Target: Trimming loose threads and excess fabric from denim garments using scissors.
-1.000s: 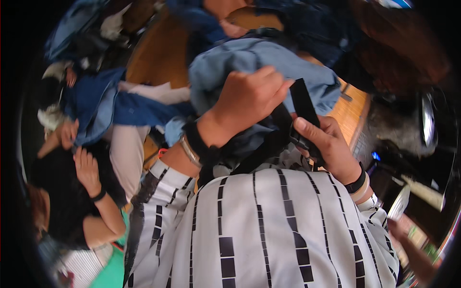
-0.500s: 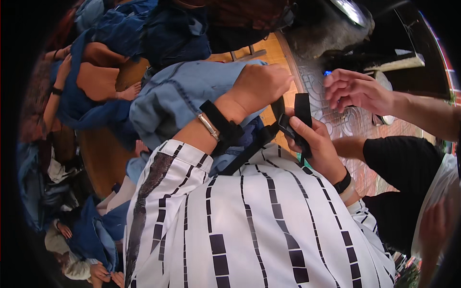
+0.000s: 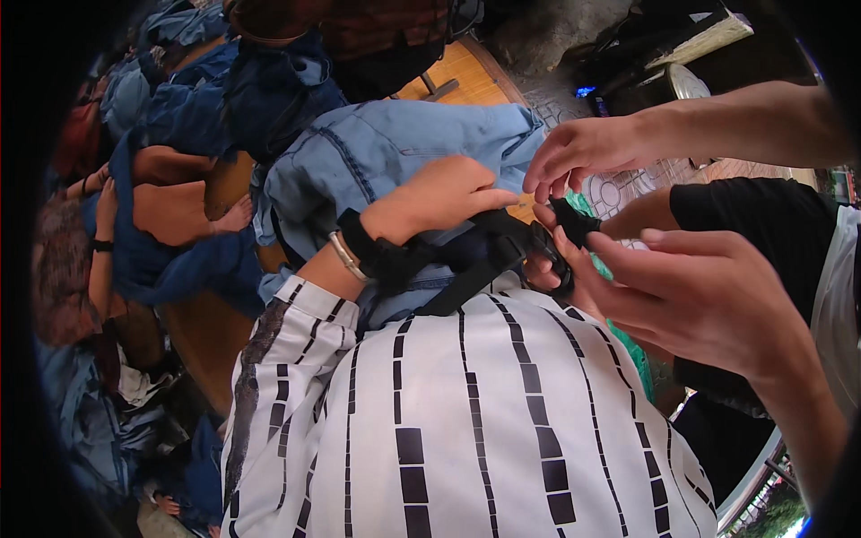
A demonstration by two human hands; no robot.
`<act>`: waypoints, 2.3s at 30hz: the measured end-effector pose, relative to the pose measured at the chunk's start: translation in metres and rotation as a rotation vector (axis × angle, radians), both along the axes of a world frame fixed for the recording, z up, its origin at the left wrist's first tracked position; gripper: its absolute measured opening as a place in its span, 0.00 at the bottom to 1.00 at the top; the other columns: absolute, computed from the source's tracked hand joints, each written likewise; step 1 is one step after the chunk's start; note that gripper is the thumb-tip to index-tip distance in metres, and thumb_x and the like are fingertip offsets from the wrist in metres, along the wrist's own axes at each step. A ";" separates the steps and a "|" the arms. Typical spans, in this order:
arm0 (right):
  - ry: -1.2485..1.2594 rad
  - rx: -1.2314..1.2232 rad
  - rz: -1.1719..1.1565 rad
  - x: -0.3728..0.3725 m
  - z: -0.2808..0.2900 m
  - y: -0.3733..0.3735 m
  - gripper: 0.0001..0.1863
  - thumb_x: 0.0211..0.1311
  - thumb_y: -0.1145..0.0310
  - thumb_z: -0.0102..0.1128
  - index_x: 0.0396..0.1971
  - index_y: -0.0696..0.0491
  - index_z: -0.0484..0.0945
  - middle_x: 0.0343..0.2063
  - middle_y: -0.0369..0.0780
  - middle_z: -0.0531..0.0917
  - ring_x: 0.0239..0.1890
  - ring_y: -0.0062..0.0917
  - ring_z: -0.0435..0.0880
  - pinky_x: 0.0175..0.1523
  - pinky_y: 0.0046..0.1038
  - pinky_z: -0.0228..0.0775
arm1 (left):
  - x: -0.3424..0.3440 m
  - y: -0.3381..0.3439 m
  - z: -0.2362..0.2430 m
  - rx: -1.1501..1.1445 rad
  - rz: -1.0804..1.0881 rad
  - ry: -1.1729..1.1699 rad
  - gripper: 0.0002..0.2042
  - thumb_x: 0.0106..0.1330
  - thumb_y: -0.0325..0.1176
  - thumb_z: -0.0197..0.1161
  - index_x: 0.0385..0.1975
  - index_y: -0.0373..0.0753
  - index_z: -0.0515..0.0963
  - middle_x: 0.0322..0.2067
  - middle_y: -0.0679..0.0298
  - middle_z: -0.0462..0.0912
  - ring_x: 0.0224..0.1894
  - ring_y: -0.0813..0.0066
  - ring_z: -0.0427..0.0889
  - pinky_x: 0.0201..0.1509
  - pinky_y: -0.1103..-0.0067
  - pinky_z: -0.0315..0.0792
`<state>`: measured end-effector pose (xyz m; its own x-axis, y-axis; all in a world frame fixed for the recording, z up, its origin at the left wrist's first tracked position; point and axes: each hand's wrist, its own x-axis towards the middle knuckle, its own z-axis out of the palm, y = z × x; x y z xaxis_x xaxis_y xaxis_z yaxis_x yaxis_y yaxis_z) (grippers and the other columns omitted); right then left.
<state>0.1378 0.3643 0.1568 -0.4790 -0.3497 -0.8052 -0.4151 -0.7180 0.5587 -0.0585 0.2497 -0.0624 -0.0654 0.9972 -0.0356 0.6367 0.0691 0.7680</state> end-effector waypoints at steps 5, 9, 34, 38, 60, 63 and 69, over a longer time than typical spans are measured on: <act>-0.614 -1.144 -1.170 -0.002 -0.047 -0.020 0.06 0.60 0.76 0.59 0.36 0.59 0.75 0.44 0.41 0.70 0.46 0.25 0.77 0.46 0.27 0.76 | -0.008 -0.012 0.030 -0.114 -0.084 -0.204 0.19 0.64 0.41 0.66 0.19 0.33 0.70 0.15 0.66 0.65 0.22 0.82 0.62 0.25 0.79 0.60; -0.863 -1.543 -1.597 -0.025 -0.063 -0.024 0.19 0.58 0.76 0.60 0.48 0.65 0.70 0.48 0.44 0.71 0.48 0.29 0.80 0.50 0.25 0.78 | -0.016 -0.027 0.042 -0.130 -0.066 -0.300 0.16 0.63 0.39 0.68 0.22 0.35 0.71 0.17 0.71 0.66 0.24 0.85 0.61 0.25 0.81 0.59; -0.604 -0.902 -0.695 -0.039 -0.067 -0.017 0.11 0.69 0.68 0.48 0.47 0.57 0.69 0.36 0.36 0.73 0.38 0.20 0.79 0.44 0.18 0.75 | 0.056 -0.151 0.063 -0.293 0.371 -0.823 0.12 0.65 0.37 0.67 0.33 0.32 0.79 0.23 0.69 0.77 0.27 0.87 0.72 0.30 0.84 0.64; -0.439 -0.673 -0.265 -0.042 -0.099 -0.013 0.04 0.74 0.70 0.45 0.42 0.54 0.66 0.32 0.34 0.69 0.33 0.13 0.75 0.41 0.14 0.77 | 0.060 -0.154 0.068 -0.183 0.526 -0.964 0.12 0.69 0.37 0.62 0.29 0.33 0.79 0.22 0.73 0.76 0.25 0.90 0.70 0.27 0.87 0.62; -0.428 -1.358 -0.995 -0.046 -0.103 -0.010 0.08 0.74 0.68 0.47 0.45 0.57 0.69 0.35 0.36 0.79 0.38 0.16 0.84 0.44 0.17 0.77 | 0.031 -0.108 0.050 -0.002 0.627 -1.169 0.17 0.72 0.39 0.58 0.21 0.37 0.73 0.14 0.78 0.64 0.14 0.93 0.56 0.17 0.87 0.48; -0.487 -1.278 -0.893 -0.054 -0.094 -0.011 0.09 0.73 0.68 0.48 0.45 0.57 0.69 0.33 0.35 0.78 0.37 0.15 0.84 0.43 0.18 0.78 | 0.033 -0.108 0.052 0.001 0.668 -1.145 0.17 0.73 0.38 0.57 0.21 0.37 0.71 0.13 0.77 0.60 0.14 0.91 0.54 0.18 0.86 0.48; -0.613 -1.173 -1.076 -0.067 -0.074 -0.022 0.08 0.70 0.68 0.50 0.42 0.57 0.71 0.33 0.35 0.79 0.33 0.19 0.85 0.40 0.22 0.79 | 0.035 -0.111 0.046 0.059 0.654 -1.190 0.16 0.72 0.38 0.58 0.22 0.37 0.74 0.14 0.77 0.65 0.15 0.93 0.57 0.17 0.87 0.49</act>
<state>0.0713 0.3425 0.0826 -0.6186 -0.5948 -0.5134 -0.7409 0.6591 0.1291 -0.0236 0.1389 -0.0165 -0.4833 0.7977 -0.3608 -0.5444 0.0490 0.8374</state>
